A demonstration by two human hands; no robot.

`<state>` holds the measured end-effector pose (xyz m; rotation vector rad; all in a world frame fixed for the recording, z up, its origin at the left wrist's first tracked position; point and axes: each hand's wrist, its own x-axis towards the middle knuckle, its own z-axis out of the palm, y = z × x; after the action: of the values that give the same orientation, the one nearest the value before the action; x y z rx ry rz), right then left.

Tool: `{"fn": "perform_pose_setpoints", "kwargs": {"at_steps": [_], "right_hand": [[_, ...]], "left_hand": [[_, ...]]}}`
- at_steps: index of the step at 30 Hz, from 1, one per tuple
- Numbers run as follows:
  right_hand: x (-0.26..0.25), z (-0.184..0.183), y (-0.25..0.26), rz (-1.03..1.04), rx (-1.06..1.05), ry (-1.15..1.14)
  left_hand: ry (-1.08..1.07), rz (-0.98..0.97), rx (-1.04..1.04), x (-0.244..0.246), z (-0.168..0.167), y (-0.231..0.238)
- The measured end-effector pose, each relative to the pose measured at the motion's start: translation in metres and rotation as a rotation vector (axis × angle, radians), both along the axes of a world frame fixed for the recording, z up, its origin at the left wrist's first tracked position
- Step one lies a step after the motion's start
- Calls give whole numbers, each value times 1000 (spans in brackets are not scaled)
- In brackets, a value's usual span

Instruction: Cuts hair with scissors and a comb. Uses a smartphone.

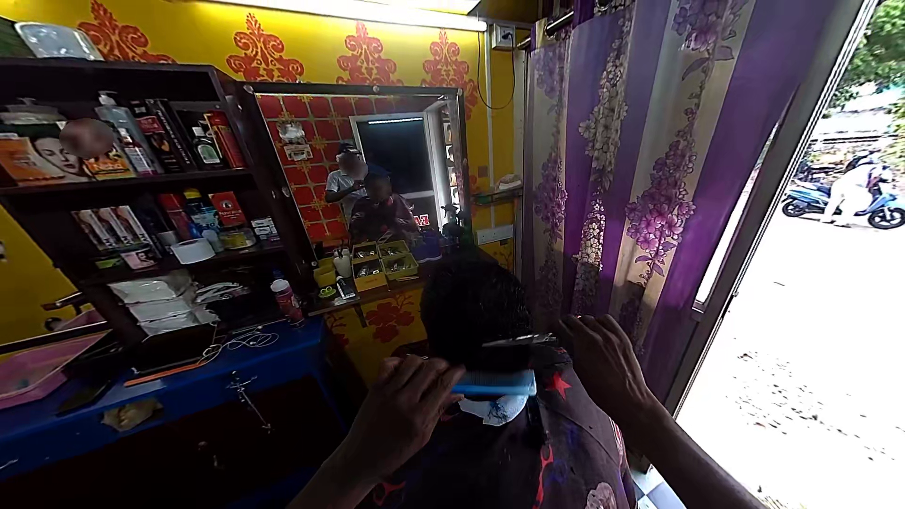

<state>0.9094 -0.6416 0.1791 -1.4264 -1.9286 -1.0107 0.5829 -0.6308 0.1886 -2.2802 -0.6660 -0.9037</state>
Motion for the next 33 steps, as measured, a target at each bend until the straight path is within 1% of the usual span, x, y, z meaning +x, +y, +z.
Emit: {"fn": "perform_pose_setpoints", "kwargs": {"at_steps": [3, 8, 10, 13, 15, 20, 24, 26, 30, 33], "right_hand": [[8, 14, -12, -37, -21, 94], [27, 14, -16, -39, -45, 49], [26, 15, -16, -49, -109, 28], [15, 24, -17, -95, -264, 11], [5, 30, -15, -86, -307, -9], [-2, 34, -18, 21, -141, -90], [9, 29, -19, -4, -157, -56], [5, 30, -18, -31, -186, -55], [-7, 31, -18, 24, -175, -36], [-6, 24, -19, 45, -146, 86]], "left_hand": [[-110, 25, 48, -1, 9, 5], [-211, 62, 114, 6, 32, 10], [-222, 52, 141, 7, 36, 13], [-207, 29, 192, 7, 37, 15], [-187, 17, 226, 7, 36, 15], [-176, 6, 256, 6, 37, 11], [-158, 3, 243, 6, 36, 11], [-161, -2, 224, 7, 36, 10], [-157, -17, 213, 8, 38, 9], [-175, -11, 212, 8, 36, 7]]}}
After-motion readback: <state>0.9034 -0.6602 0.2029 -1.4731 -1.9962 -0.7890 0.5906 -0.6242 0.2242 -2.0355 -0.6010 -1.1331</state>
